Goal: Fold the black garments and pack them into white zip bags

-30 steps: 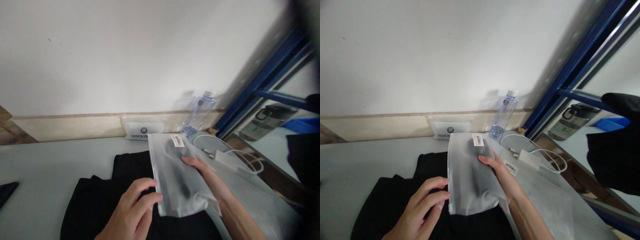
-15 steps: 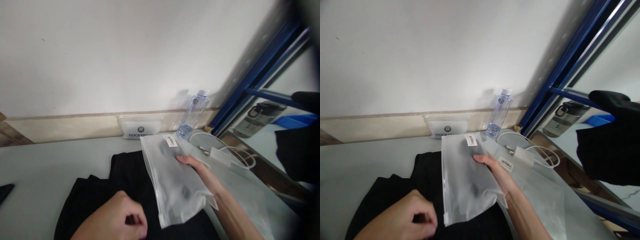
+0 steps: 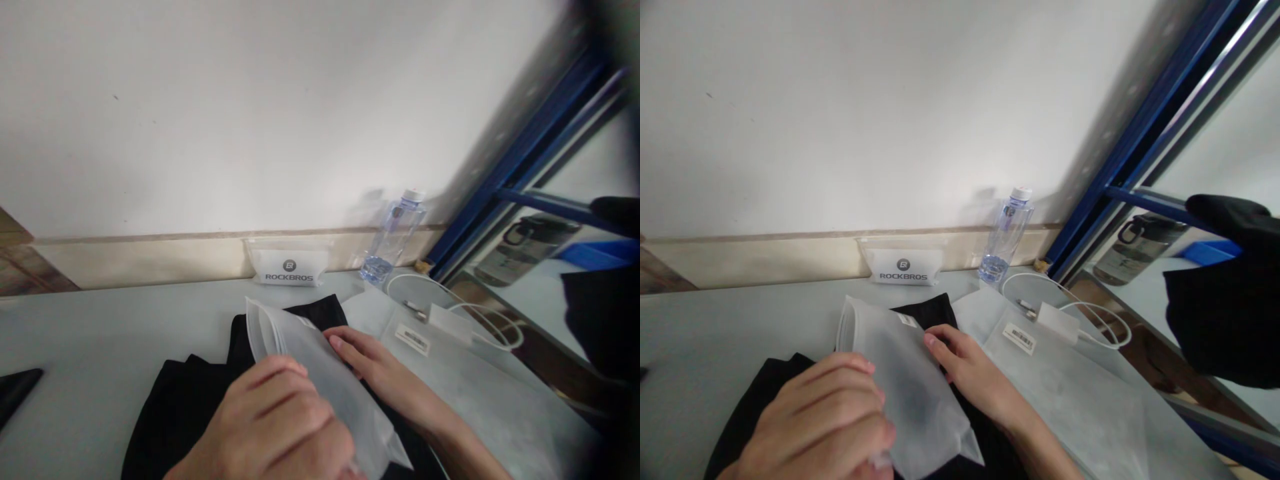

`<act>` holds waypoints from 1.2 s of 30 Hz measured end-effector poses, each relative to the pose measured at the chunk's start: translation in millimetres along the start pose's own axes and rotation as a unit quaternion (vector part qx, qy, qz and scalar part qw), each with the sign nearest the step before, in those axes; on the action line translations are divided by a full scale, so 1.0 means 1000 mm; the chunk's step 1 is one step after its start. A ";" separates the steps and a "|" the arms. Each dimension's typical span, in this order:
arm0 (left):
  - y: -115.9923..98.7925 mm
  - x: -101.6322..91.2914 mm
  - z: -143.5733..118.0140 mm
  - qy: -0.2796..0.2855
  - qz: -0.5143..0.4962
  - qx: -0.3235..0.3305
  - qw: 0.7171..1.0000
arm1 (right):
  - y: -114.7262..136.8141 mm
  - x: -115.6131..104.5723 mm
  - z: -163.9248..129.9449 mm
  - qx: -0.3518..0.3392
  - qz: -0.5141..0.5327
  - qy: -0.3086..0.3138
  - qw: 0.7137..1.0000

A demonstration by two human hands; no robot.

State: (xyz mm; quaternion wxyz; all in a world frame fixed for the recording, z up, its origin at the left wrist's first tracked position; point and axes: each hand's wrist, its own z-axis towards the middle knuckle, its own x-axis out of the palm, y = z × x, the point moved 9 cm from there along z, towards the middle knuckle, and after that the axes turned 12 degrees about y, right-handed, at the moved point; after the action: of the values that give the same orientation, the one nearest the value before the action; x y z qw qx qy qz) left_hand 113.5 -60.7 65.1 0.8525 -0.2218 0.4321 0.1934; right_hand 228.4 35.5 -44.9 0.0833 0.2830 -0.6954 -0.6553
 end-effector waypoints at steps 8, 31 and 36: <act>0.014 -0.034 0.032 -0.042 -0.014 -0.028 0.999 | 0.131 0.032 -0.044 -0.307 -0.308 0.023 0.900; 0.296 -0.096 -0.125 0.011 0.065 -0.462 0.884 | 0.055 0.055 0.193 -0.157 -0.296 0.020 0.942; 0.290 -0.086 -0.131 -0.043 0.127 -0.484 0.865 | 0.050 0.041 0.206 -0.106 -0.329 -0.029 0.938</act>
State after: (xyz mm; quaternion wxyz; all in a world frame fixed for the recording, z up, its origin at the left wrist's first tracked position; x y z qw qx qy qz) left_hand -170.4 95.8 5.5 0.6238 -0.5412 0.2713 0.4943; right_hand 79.9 191.7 -33.2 -0.1275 0.4666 -0.4922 -0.7238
